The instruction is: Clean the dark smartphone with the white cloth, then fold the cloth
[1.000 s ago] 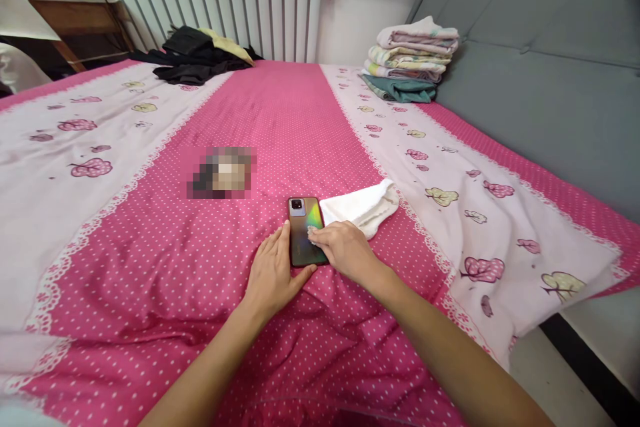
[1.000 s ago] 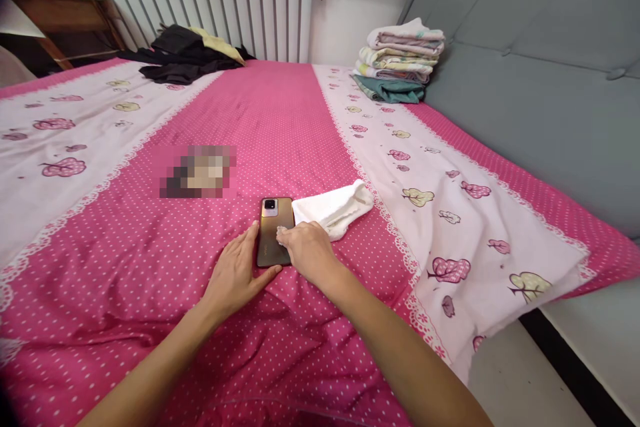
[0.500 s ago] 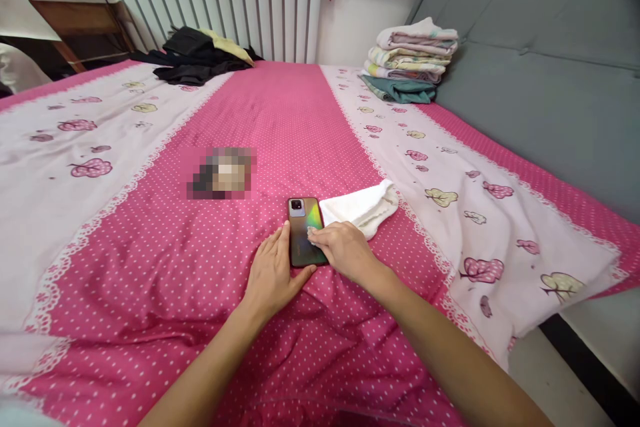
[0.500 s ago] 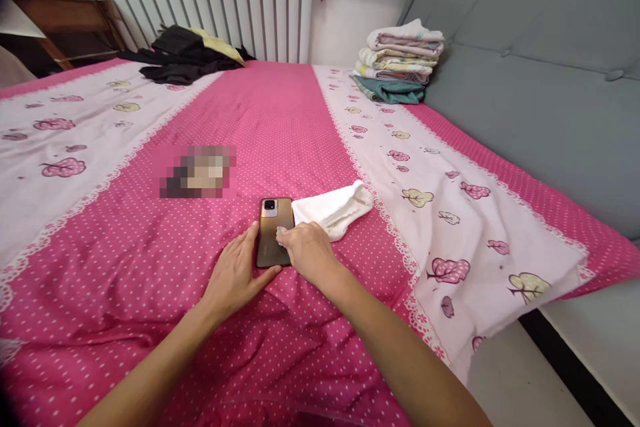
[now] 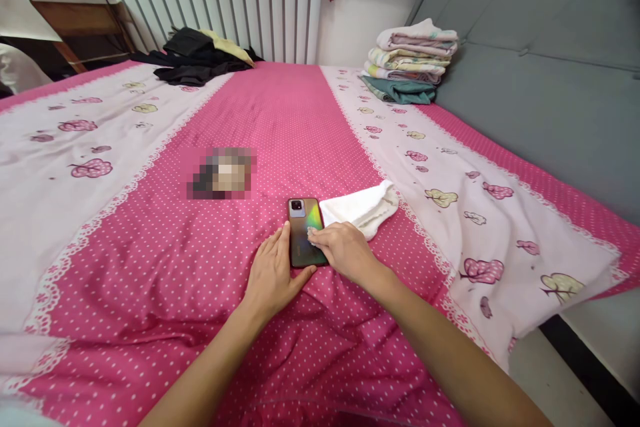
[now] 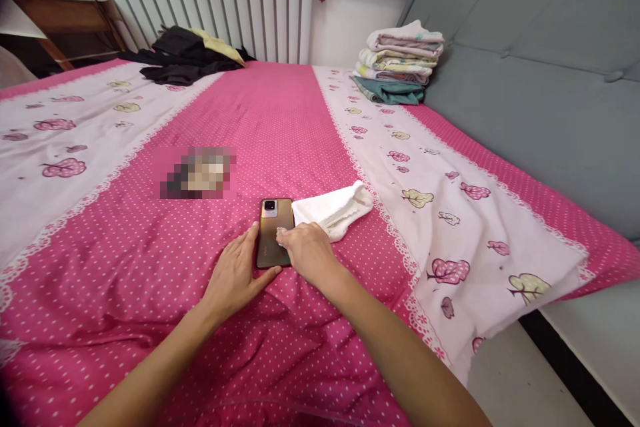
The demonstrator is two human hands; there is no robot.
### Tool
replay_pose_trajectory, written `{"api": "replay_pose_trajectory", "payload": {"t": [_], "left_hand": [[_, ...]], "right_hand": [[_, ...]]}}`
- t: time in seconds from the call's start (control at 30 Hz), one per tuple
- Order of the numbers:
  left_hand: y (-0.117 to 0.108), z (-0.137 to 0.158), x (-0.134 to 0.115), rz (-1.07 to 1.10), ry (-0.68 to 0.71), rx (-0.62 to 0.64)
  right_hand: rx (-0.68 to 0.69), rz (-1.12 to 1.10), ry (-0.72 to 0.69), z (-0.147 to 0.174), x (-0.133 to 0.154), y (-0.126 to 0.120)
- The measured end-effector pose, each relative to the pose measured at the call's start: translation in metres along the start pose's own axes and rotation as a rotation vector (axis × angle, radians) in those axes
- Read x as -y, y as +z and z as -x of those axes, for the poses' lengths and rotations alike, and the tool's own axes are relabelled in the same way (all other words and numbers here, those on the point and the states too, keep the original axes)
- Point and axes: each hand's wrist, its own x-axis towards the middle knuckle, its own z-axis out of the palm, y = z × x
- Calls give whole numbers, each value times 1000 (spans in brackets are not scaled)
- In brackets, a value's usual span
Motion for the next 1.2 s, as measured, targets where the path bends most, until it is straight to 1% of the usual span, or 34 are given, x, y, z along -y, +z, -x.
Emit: {"api": "replay_pose_trajectory", "payload": {"t": [0.63,0.83,1.2], "left_hand": [[0,0,0,12,-1,-1],[0,0,0,13,-4,5],[-1,0,1,6,-5,7]], "right_hand": [[10,-1,1,0,1,-1],[-7,-9,-9,0,0,0],[26,5,11,0,1,-2]]}}
